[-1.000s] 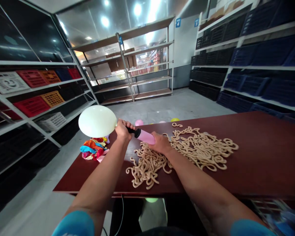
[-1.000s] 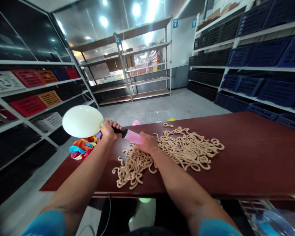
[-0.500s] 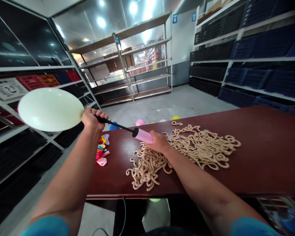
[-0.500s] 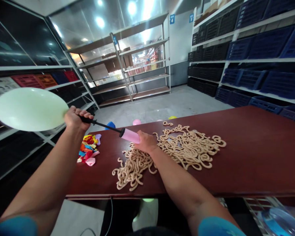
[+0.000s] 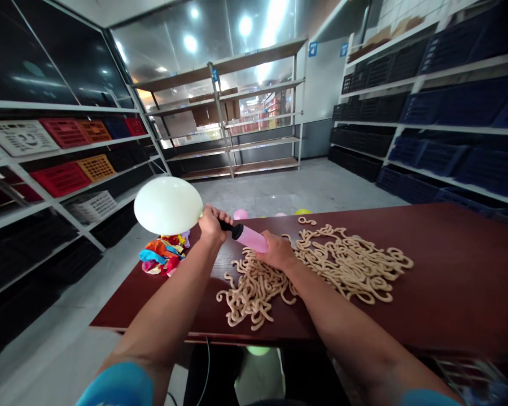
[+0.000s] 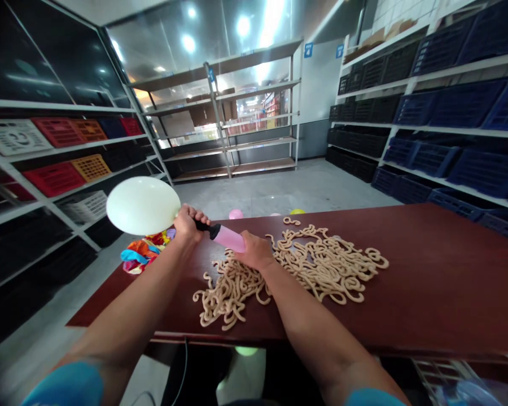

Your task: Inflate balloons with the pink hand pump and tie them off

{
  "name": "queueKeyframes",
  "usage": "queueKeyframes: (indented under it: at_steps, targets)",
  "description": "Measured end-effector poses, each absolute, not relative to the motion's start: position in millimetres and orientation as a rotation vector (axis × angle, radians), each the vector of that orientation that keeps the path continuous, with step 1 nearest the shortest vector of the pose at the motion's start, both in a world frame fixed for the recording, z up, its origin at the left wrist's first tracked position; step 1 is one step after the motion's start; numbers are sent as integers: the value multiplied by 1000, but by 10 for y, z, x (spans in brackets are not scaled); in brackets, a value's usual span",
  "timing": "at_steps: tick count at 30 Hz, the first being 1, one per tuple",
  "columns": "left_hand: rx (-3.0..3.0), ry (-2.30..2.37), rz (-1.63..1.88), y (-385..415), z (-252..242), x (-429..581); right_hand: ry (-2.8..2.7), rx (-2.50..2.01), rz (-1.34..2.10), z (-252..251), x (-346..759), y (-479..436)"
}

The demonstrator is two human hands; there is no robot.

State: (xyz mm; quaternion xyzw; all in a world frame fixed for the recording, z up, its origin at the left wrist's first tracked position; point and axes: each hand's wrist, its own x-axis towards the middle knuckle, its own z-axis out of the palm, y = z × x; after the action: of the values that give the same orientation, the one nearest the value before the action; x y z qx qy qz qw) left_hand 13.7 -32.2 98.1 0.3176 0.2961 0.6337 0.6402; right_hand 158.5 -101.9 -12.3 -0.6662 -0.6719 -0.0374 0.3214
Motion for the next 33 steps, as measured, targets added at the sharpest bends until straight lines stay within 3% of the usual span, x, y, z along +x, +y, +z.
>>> queueKeyframes:
  at_steps: [12, 26, 33]
  targets:
    - [836, 707, 1576, -177, 2013, -600, -1752, -1672, -58, -113, 1585, -993]
    - [754, 713, 1442, -268, 1046, 260, -1764, -1817, -31, -123, 1586, -1012]
    - [773, 738, 1477, -264, 1295, -33, -1772, -1763, -55, -49, 1584, -1049]
